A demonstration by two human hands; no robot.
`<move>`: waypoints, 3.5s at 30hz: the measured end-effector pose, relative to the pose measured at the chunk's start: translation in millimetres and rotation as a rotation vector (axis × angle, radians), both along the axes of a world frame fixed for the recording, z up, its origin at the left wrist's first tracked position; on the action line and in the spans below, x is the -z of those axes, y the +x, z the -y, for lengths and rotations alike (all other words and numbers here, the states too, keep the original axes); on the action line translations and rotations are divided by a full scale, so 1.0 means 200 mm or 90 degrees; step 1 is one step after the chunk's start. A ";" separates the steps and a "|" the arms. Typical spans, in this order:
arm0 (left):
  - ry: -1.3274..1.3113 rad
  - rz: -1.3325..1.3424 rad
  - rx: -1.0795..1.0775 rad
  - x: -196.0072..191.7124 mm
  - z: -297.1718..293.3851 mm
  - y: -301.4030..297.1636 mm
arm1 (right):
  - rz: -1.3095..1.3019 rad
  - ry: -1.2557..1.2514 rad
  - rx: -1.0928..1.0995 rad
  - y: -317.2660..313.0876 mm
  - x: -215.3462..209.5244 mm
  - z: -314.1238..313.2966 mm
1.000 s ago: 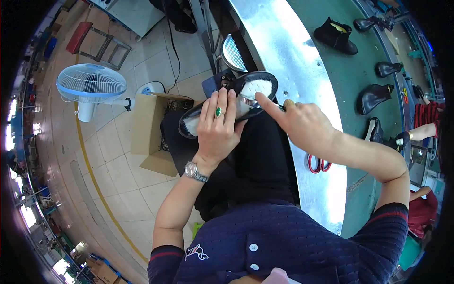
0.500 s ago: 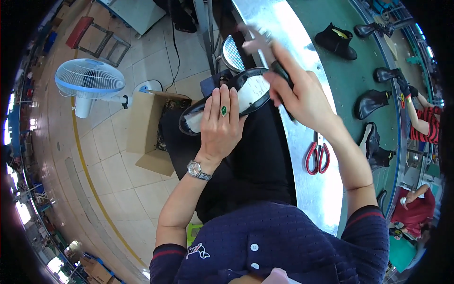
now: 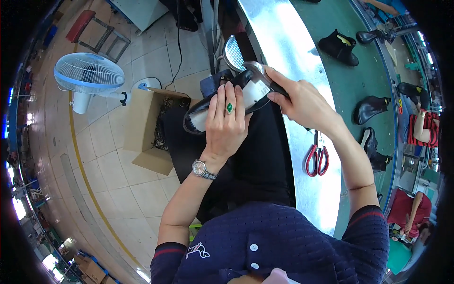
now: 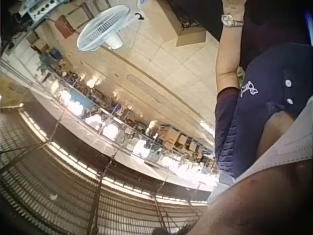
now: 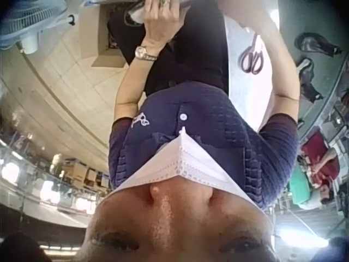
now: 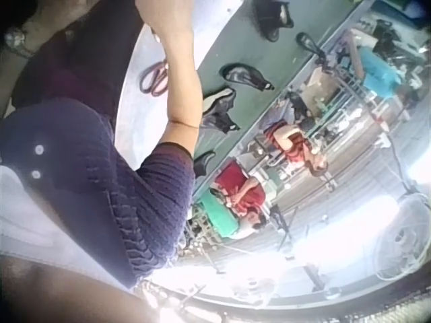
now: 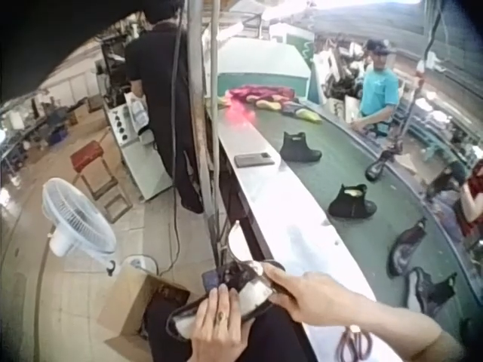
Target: Trim and finish the edges of a boot upper using pliers and scissors at a manufacturing station.
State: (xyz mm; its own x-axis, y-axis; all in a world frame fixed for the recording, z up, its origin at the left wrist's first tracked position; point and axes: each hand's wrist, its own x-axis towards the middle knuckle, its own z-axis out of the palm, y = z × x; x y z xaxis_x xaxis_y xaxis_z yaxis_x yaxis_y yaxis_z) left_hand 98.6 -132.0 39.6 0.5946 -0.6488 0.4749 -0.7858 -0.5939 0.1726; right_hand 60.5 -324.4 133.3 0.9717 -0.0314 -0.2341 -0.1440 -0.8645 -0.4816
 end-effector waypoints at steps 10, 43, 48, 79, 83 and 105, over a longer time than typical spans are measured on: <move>-0.024 0.001 -0.002 0.02 0.02 0.00 | 0.049 -0.091 -0.077 0.01 0.00 -0.08; 0.182 0.016 0.012 -0.05 -0.17 -0.02 | 0.161 -0.028 -0.037 -0.04 -0.16 -0.24; 0.195 0.117 -0.035 -0.01 -0.13 -0.05 | -0.014 -0.185 -0.103 -0.04 -0.03 -0.25; -0.143 -0.216 -0.055 -0.06 -0.36 -0.01 | 0.116 0.006 -0.061 0.00 0.03 -0.53; -0.148 -0.227 -0.032 -0.07 -0.37 0.04 | 0.086 -0.019 -0.057 -0.01 0.09 -0.48; -0.171 -0.352 -0.266 -0.06 -0.79 -0.24 | -0.253 0.190 -0.233 -0.13 -0.12 -0.58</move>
State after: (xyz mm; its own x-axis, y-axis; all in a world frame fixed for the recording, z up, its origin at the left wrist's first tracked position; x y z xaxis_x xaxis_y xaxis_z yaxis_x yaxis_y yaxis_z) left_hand 50.3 25.1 51.8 0.9647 -0.2196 0.1451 -0.2598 -0.7063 0.6585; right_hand 34.9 -208.5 156.5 0.7439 0.4101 -0.5277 -0.0811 -0.7283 -0.6804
